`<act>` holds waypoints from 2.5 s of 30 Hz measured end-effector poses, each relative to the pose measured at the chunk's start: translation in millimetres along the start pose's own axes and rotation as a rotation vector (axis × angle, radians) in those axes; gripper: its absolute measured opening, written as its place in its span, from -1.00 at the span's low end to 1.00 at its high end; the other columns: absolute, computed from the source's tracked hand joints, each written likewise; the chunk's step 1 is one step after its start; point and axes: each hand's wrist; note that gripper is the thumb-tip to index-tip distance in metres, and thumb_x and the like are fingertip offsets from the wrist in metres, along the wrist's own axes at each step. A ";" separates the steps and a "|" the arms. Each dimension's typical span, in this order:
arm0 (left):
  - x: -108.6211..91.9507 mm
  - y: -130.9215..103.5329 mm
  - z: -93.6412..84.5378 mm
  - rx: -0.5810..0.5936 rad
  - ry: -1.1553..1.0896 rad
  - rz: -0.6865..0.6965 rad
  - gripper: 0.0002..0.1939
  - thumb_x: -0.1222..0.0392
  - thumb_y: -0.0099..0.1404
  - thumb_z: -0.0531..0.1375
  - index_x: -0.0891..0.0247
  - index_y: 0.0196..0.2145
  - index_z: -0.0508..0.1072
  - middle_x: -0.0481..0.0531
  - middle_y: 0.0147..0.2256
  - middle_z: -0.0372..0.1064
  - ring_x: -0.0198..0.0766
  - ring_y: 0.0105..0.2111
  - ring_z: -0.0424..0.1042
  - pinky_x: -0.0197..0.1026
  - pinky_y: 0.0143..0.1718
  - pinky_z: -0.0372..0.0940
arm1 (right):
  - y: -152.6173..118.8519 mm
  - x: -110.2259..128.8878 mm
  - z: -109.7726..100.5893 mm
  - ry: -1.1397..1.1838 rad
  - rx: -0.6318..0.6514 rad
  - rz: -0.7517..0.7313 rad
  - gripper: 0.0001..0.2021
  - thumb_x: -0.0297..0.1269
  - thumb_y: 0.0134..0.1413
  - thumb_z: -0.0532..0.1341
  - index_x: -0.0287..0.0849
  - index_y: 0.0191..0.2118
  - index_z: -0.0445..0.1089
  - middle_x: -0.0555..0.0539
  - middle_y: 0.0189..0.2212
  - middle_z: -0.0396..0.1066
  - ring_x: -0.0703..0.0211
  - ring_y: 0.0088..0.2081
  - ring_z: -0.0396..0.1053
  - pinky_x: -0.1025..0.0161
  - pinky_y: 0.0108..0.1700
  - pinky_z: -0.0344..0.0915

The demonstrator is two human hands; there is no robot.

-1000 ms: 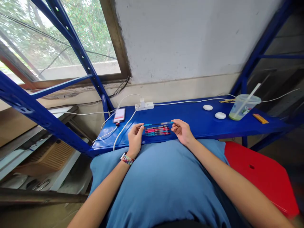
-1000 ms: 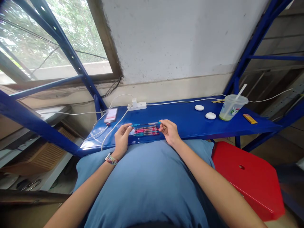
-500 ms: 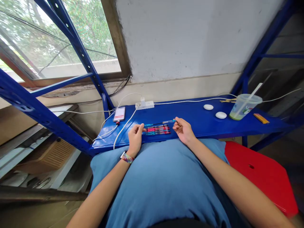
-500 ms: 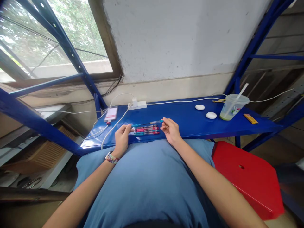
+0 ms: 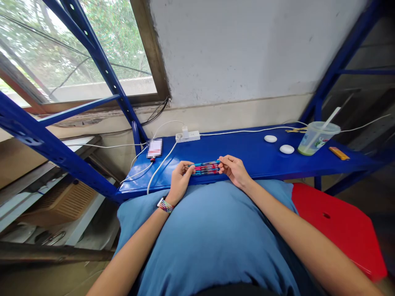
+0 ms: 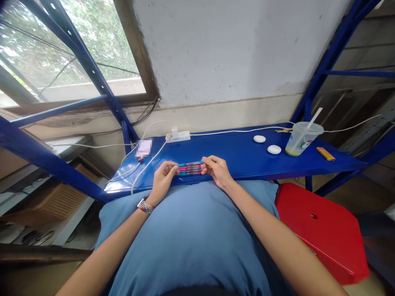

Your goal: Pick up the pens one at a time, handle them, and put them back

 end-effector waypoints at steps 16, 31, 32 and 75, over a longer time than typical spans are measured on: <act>1.9 1.2 0.3 0.033 0.028 0.040 -0.70 -0.03 0.53 0.22 0.18 0.04 0.57 0.03 -0.31 0.60 -0.15 -0.25 0.58 -0.06 -0.04 0.43 | 0.9 -6.0 -3.9 0.047 0.000 0.027 -0.55 0.02 -0.19 0.70 -0.16 -0.40 0.56 -0.01 -0.50 0.55 0.29 -0.52 0.44 0.31 -0.38 0.59; 5.9 1.7 2.0 0.008 -0.044 0.078 -0.71 0.00 0.43 0.35 0.17 0.01 0.57 0.08 -0.14 0.62 -0.11 -0.12 0.61 -0.08 -0.01 0.43 | -2.1 -4.9 -2.0 0.081 -0.002 0.029 -0.53 -0.01 -0.28 0.73 -0.18 -0.41 0.56 0.01 -0.52 0.55 0.32 -0.52 0.43 0.31 -0.35 0.64; 6.9 1.8 1.8 0.010 -0.066 0.072 -0.68 0.01 0.43 0.35 0.17 0.05 0.54 0.04 -0.20 0.61 -0.12 -0.14 0.61 -0.10 -0.02 0.43 | -1.8 -5.5 -2.2 0.087 -0.001 0.027 -0.53 -0.02 -0.28 0.73 -0.19 -0.41 0.56 0.01 -0.52 0.55 0.32 -0.52 0.44 0.31 -0.35 0.64; 8.9 5.1 -3.5 -0.118 -0.049 0.009 -0.66 -0.07 0.29 0.47 0.21 -0.12 0.70 0.11 -0.16 0.67 -0.09 -0.13 0.63 -0.05 0.00 0.53 | 2.2 3.6 -4.7 0.454 0.123 0.336 -0.68 -0.48 0.40 0.08 -0.33 0.07 0.54 -0.19 -0.30 0.70 0.14 -0.37 0.65 0.23 -0.24 0.65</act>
Point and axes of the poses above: each hand's wrist, its own y-axis towards the middle knuckle, its own z-axis out of the palm, x = y × z
